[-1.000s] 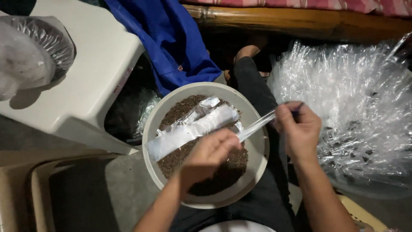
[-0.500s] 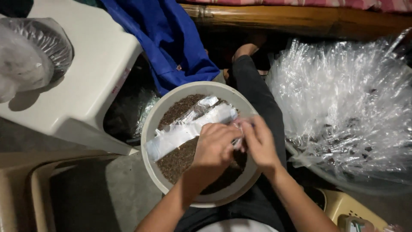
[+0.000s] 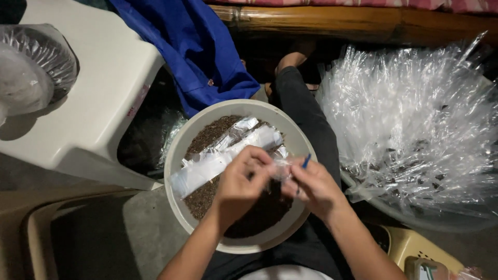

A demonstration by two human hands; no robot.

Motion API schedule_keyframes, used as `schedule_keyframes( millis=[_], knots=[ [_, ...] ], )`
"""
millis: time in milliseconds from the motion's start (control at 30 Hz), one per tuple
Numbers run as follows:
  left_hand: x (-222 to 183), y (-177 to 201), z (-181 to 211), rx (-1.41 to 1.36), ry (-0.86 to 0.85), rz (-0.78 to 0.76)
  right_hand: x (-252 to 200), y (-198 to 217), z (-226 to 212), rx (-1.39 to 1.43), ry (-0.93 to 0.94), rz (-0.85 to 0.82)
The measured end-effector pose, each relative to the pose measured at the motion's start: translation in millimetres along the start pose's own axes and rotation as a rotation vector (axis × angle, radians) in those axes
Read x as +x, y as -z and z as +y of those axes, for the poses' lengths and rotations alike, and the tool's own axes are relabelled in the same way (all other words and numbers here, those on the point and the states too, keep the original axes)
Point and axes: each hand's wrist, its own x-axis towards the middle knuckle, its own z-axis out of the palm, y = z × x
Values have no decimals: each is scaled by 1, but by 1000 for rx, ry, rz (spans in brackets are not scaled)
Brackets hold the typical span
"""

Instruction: The person fills small white packets with a brown granular material from a large bowl by hand, using a small blue tool to assist in pushing the material into the packets, and then places the filled packets into a clear plastic bag.

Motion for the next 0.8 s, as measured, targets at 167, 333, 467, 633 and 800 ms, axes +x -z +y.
schedule_keyframes(
  millis=[167,333,467,633,800],
  knots=[
    [13,1,-25,428,-151,-58,7,-8,-16,-256,28,92],
    [22,2,-8,293,6,96,6,-10,22,-386,113,-14],
    [46,32,33,150,-78,484,-36,-35,-2,-781,185,-116],
    [78,14,14,140,-84,455,-40,72,8,-998,240,140],
    [93,-26,-102,431,164,145,-22,228,-59,-1152,215,635]
  ],
)
